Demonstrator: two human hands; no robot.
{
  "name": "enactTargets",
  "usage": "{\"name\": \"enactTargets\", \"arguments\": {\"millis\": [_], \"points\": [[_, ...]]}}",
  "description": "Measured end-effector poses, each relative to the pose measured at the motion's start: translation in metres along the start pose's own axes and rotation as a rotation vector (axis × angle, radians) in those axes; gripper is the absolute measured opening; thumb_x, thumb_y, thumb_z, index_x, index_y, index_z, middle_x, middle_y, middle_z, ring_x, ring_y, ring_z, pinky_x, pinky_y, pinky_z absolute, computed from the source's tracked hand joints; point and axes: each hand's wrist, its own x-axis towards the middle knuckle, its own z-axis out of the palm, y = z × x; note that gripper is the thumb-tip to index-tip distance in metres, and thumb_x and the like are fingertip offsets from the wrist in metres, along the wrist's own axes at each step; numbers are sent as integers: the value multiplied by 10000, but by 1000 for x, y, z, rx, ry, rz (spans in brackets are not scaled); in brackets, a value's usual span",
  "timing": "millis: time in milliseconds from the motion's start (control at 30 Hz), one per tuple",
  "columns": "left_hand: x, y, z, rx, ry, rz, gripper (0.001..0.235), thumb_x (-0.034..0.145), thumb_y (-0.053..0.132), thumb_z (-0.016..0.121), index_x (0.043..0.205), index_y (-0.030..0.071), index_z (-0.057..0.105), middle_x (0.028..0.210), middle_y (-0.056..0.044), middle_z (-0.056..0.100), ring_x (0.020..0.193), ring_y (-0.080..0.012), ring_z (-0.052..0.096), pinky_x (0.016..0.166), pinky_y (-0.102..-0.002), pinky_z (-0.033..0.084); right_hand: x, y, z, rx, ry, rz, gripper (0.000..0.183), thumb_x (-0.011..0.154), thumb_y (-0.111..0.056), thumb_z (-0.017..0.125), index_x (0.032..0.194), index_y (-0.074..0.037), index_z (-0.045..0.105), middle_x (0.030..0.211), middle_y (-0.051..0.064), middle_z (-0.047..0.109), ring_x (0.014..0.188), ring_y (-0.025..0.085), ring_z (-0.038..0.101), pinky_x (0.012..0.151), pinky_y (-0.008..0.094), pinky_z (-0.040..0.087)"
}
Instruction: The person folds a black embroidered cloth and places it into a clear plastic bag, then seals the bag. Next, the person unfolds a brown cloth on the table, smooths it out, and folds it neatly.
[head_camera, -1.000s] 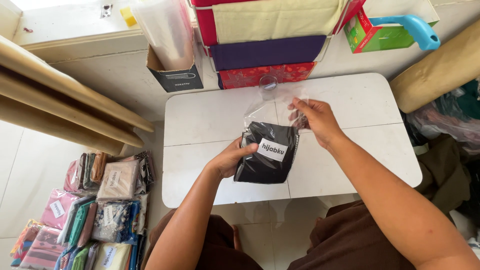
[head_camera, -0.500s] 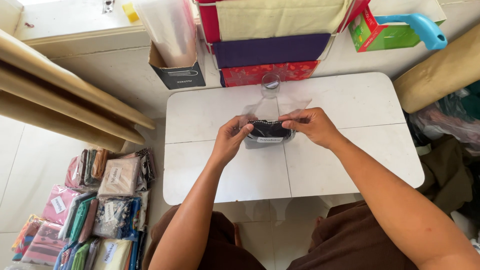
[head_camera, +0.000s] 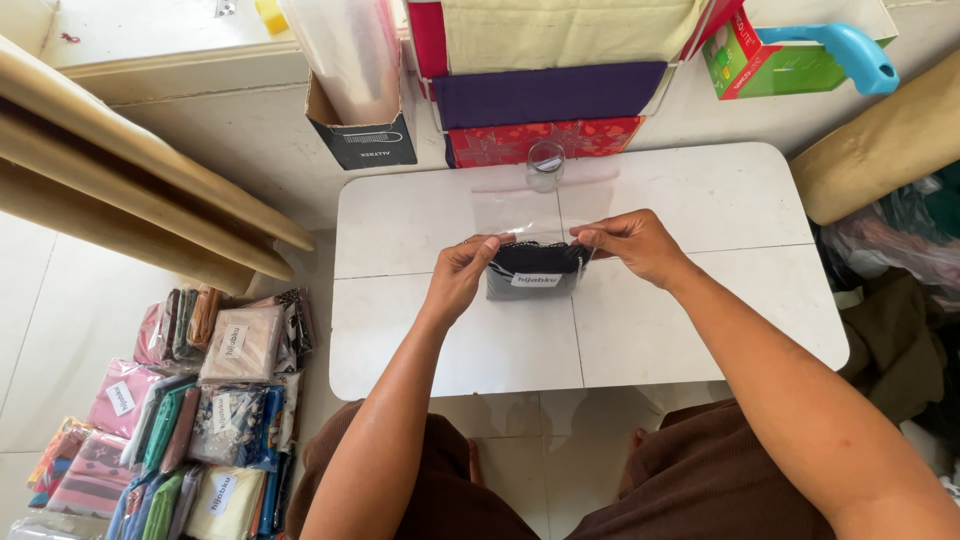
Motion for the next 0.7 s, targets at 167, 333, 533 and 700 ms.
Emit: {"name": "enactTargets", "arguments": {"millis": [167, 333, 533, 700], "points": [[0, -15, -3, -10, 27, -12, 254, 1060, 245, 620, 1034, 82, 814, 1060, -98, 753, 1106, -187, 657, 1057, -402, 469, -8, -12, 6, 27, -11, 35, 188, 951, -182, 750, 1069, -40, 782, 1017, 148, 770, 987, 267, 743, 860, 437, 645], [-2, -7, 2, 6, 93, -84, 276, 1036, 238, 633, 905, 81, 818, 920, -68, 685, 929, -126, 594, 929, -352, 488, -8, -8, 14, 41, 7, 118, 204, 983, -216, 724, 1076, -44, 784, 926, 108, 766, 930, 212, 730, 851, 429, 655], [-4, -1, 5, 117, 210, -91, 608, 873, 35, 630, 1434, 6, 395, 907, -158, 663, 756, -175, 609, 676, -266, 530, -1, 12, 16, 53, 81, 47, 800, 890, -53, 789, 1513, -133, 293, 705, 68, 636, 678, 187, 702, 720, 345, 657], [-19, 42, 12, 647, 181, 280, 172, 974, 4, 535, 1094, 59, 645, 1566, -240, 293, 1457, -505, 326, 1103, -516, 505, -7, 9, 21, -542, 46, -217, 268, 1060, -270, 544, 1245, -168, 709, 1569, 129, 398, 1315, 408, 555, 967, 517, 556]]}}
